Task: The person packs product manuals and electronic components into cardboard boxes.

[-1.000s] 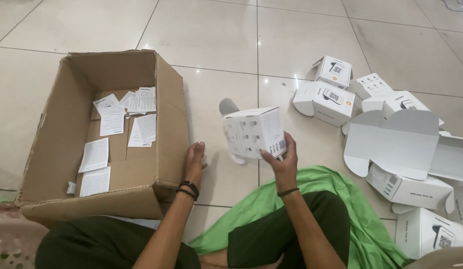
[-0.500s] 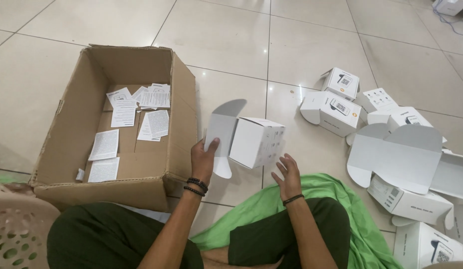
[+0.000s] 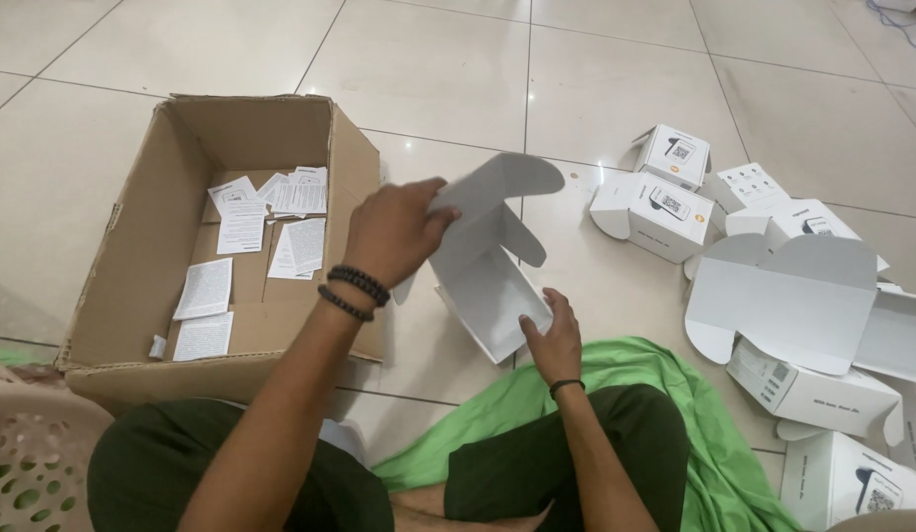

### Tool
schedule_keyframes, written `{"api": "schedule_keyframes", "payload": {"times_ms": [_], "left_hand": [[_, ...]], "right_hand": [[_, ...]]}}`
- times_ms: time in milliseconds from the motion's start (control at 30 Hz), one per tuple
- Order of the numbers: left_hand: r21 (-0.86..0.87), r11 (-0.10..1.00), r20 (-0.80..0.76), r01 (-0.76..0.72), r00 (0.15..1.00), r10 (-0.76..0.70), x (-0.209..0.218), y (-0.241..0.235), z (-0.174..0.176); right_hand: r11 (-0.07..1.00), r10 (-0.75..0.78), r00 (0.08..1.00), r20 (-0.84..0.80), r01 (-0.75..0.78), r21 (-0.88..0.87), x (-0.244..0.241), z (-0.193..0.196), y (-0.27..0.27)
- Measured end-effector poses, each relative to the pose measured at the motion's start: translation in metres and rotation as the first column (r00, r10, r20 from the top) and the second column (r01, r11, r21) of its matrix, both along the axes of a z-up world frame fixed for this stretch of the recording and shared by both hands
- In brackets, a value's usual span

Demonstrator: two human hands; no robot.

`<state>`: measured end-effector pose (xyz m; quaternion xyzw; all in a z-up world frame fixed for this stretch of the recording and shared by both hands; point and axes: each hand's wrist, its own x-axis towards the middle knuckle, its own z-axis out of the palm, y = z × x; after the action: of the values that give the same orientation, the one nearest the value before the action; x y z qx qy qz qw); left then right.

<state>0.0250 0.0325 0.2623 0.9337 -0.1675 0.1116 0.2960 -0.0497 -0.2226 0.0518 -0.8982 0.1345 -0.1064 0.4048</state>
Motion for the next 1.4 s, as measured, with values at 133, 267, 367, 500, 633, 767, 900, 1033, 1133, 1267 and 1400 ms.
{"api": "schedule_keyframes", "payload": {"times_ms": [133,267,367,500,633,767,900,1033,1133,1267,1400], "left_hand": [[0.296,0.945,0.262,-0.139,0.963,0.06,0.049,-0.002,-0.005],[0.328,0.919,0.339,-0.219,0.935,0.102,0.085,0.01,-0.049],[0.34,0.924,0.2,-0.177,0.973,0.113,0.082,0.028,-0.063],[0.241,0.942,0.232,-0.233,0.956,0.177,0.078,0.069,-0.084],[0.18,0.934,0.226,-0.31,0.937,0.267,0.073,0.132,-0.095],[0.26,0.884,0.166,-0.388,0.92,0.355,0.069,0.193,-0.118],[0.35,0.842,0.036,-0.41,0.904,0.425,0.066,0.245,-0.153],[0.522,0.765,-0.357,-0.378,0.717,0.598,0.082,0.304,-0.217],[0.514,0.758,-0.483,-0.401,0.595,0.642,0.071,0.324,-0.226],[0.56,0.743,-0.567,-0.367,0.484,0.667,0.071,0.317,-0.225],[0.606,0.761,-0.627,-0.234,0.449,0.637,0.077,0.3,-0.22]], "right_hand": [[0.979,0.144,0.921,-0.361,-0.186,-0.082,-0.003,0.012,0.009],[0.932,0.22,0.935,-0.277,-0.285,-0.224,-0.006,-0.022,0.007],[0.917,0.239,0.9,-0.365,-0.333,-0.219,-0.012,-0.016,0.011],[0.908,0.224,0.842,-0.491,-0.363,-0.208,-0.022,0.025,0.027],[0.87,0.111,0.918,-0.382,-0.276,-0.409,-0.018,0.063,0.049],[0.868,0.322,0.941,0.108,-0.248,-0.429,-0.001,0.086,0.087],[0.811,0.563,0.744,0.359,-0.413,-0.415,0.031,0.118,0.16],[0.689,0.725,0.576,0.378,-0.603,-0.403,0.062,0.136,0.244],[0.58,0.796,0.6,0.08,-0.716,-0.388,0.083,0.129,0.298],[0.534,0.813,0.582,-0.016,-0.757,-0.377,0.092,0.091,0.334],[0.48,0.79,0.598,-0.135,-0.74,-0.472,0.091,0.088,0.335]]}}
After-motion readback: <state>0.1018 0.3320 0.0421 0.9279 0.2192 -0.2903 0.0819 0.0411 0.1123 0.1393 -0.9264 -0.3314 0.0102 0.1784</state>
